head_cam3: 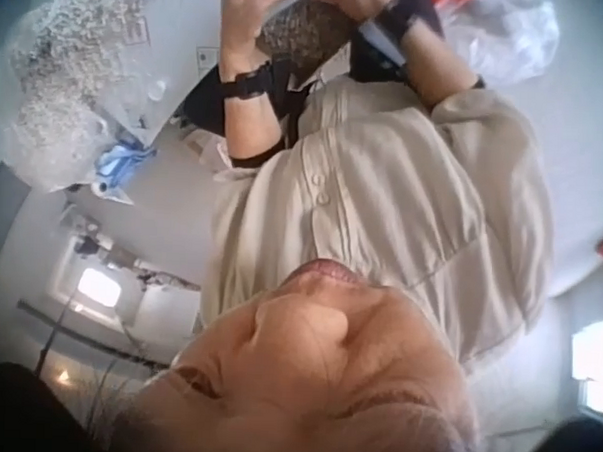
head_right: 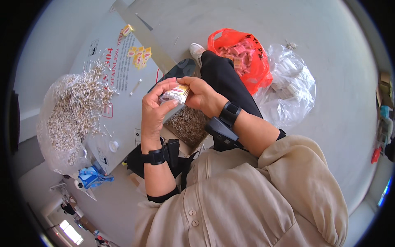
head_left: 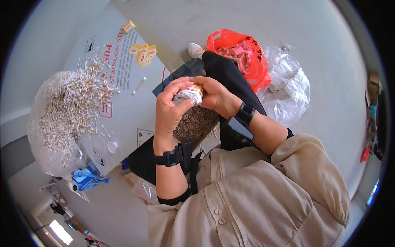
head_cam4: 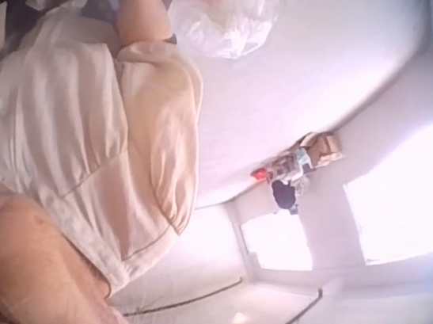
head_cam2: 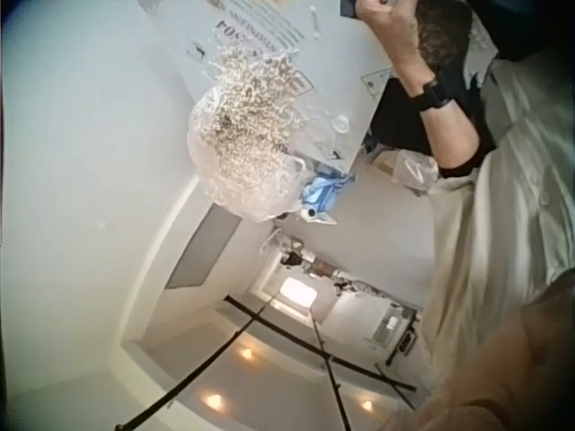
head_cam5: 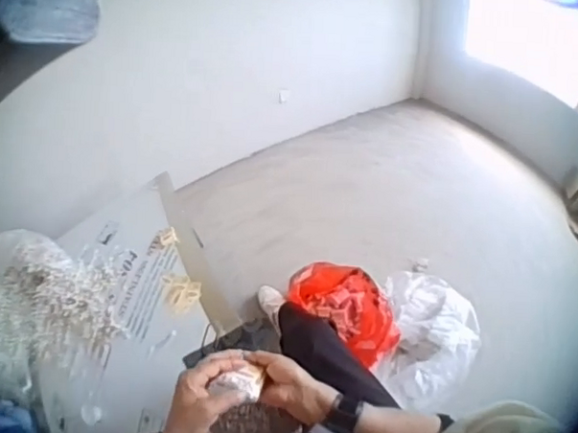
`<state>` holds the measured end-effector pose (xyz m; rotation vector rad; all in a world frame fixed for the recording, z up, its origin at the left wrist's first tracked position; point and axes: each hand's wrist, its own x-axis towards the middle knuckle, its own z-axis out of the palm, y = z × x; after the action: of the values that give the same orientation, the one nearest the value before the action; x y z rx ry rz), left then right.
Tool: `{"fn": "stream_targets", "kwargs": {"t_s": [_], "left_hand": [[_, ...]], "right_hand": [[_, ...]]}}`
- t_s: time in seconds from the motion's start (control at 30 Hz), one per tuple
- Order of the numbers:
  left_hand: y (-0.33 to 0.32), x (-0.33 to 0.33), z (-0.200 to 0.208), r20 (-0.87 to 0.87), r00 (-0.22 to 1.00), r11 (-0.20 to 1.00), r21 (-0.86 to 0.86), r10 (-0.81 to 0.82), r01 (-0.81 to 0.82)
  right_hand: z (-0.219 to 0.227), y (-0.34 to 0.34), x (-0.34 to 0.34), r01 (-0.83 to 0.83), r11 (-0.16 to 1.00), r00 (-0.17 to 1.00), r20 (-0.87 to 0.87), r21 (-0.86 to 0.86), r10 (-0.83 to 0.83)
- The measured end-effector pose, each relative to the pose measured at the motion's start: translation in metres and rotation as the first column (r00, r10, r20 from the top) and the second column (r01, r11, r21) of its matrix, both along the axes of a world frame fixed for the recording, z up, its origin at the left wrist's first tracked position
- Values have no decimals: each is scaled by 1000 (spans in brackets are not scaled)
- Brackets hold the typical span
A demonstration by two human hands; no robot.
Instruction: Packing cotton swabs into plastic bags and applying labels to the packaging.
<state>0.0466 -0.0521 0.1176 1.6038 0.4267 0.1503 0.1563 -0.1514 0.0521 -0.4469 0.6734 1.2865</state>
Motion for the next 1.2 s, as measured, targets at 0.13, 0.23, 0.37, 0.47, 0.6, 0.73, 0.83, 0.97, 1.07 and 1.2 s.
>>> {"fn": "stream_targets", "kwargs": {"t_s": [0.13, 0.23, 0.37, 0.47, 0.6, 0.73, 0.83, 0.97, 1.07, 1.2], "left_hand": [[-1, -16, -5, -11, 999, 999, 24, -40, 41], [-2, -26, -7, -10, 998, 993, 95, -66, 67], [-4, -34, -16, 2, 998, 983, 172, -63, 61], [-6, -38, -23, 30, 998, 971, 235, -56, 47], [-12, -37, -34, 26, 999, 957, 286, 42, -48], [-11, -44, -46, -23, 985, 968, 194, 168, -160], [-6, -36, -44, 84, 995, 973, 222, 50, -67], [-2, -43, -50, 20, 990, 981, -138, 142, -138], [0, -38, -49, 26, 989, 983, -116, 147, -143], [4, -39, -43, -37, 948, 932, -174, 315, -316]], "right_hand": [[3, 2, -16, -62, 998, 996, 59, -15, 63], [2, 2, -23, -115, 991, 989, 89, -71, 121], [-8, 3, -31, -137, 987, 984, 99, -85, 145], [-20, 3, -33, -172, 980, 978, 99, -96, 181], [-41, 5, -40, -119, 983, 991, 42, -142, 126], [13, -8, -51, -287, 869, 629, 605, -404, 488], [-52, 0, -34, -215, 975, 976, 17, -57, 216], [-46, 7, -40, -215, 957, 976, 1, -196, 220], [-44, 5, -34, -229, 964, 973, 5, -138, 232], [5, -1, -27, -291, 903, 939, 87, -317, 333]]}}
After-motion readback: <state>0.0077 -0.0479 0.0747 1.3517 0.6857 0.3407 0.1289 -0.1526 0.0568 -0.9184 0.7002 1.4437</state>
